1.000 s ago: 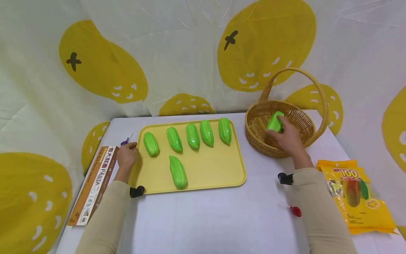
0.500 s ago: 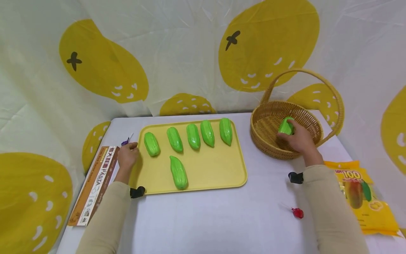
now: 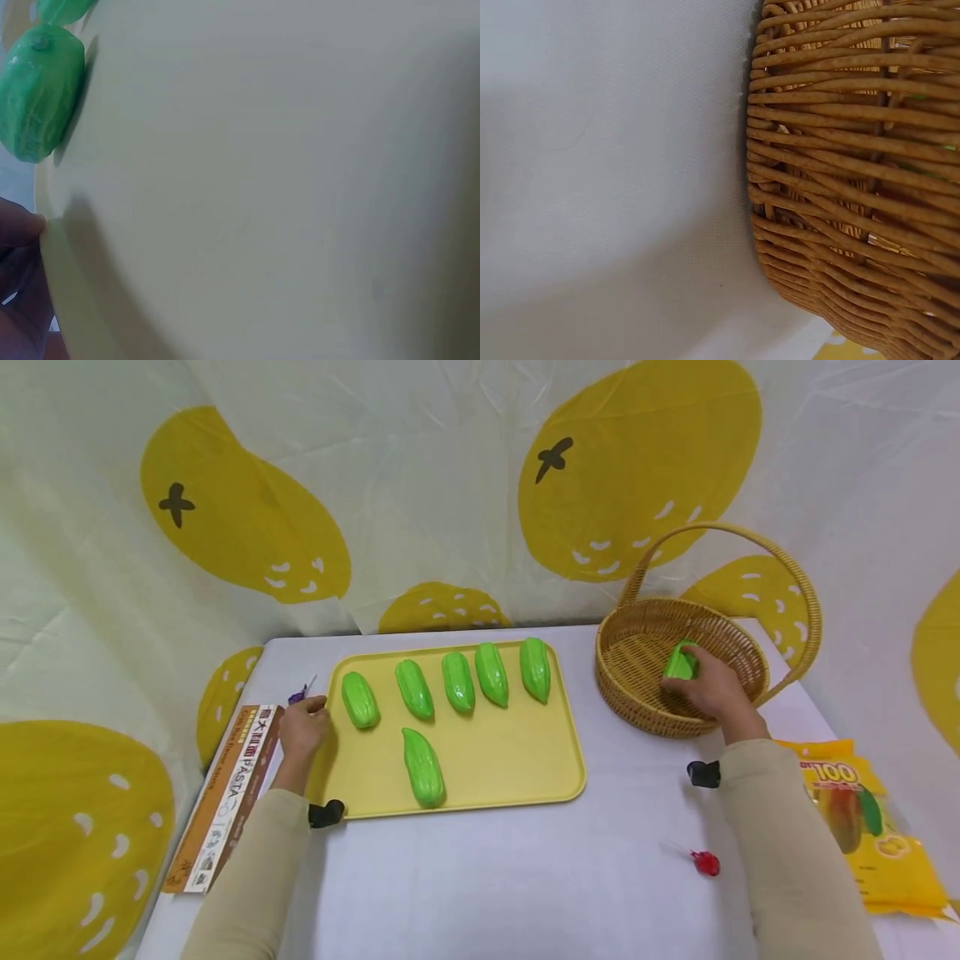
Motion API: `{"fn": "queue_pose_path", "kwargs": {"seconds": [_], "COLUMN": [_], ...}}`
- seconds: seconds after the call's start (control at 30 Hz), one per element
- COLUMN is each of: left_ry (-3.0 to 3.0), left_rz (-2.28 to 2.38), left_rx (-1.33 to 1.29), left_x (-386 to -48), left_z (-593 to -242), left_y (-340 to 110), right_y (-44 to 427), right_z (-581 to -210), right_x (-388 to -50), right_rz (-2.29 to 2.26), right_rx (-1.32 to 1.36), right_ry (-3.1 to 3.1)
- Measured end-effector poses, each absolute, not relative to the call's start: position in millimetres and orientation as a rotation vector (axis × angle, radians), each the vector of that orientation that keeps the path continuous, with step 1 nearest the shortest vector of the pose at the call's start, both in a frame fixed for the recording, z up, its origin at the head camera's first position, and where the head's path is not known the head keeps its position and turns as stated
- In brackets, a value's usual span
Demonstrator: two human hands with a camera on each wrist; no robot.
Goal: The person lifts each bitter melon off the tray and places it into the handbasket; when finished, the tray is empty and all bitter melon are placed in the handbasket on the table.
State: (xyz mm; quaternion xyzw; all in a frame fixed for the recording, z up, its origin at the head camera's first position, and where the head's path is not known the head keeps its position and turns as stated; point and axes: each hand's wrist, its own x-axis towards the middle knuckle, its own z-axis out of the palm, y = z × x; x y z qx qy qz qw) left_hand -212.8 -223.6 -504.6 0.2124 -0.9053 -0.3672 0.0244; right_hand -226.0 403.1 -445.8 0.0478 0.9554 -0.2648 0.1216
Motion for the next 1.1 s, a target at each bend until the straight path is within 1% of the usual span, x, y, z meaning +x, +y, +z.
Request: {"fn": "queue_pose_path", "kwargs": {"seconds": [0.47,1.1], "left_ry": [-2.793,-2.781], "left_rz": [-1.128,-1.121], "left_rx": [0.651,0.659], "left_x": [-211.5,-211.6], "left_z": [-501.8,-504.3], "left_y": [-221.3,-219.9], "right_y": [407.7,407.4], "right_z": [-452.3,-449.6], "right_x": [-233.4,-231.0], "right_rz": [-0.775,-0.752], "right_rx": [0.126,0.117], "right_ry": [2.758,2.732]}}
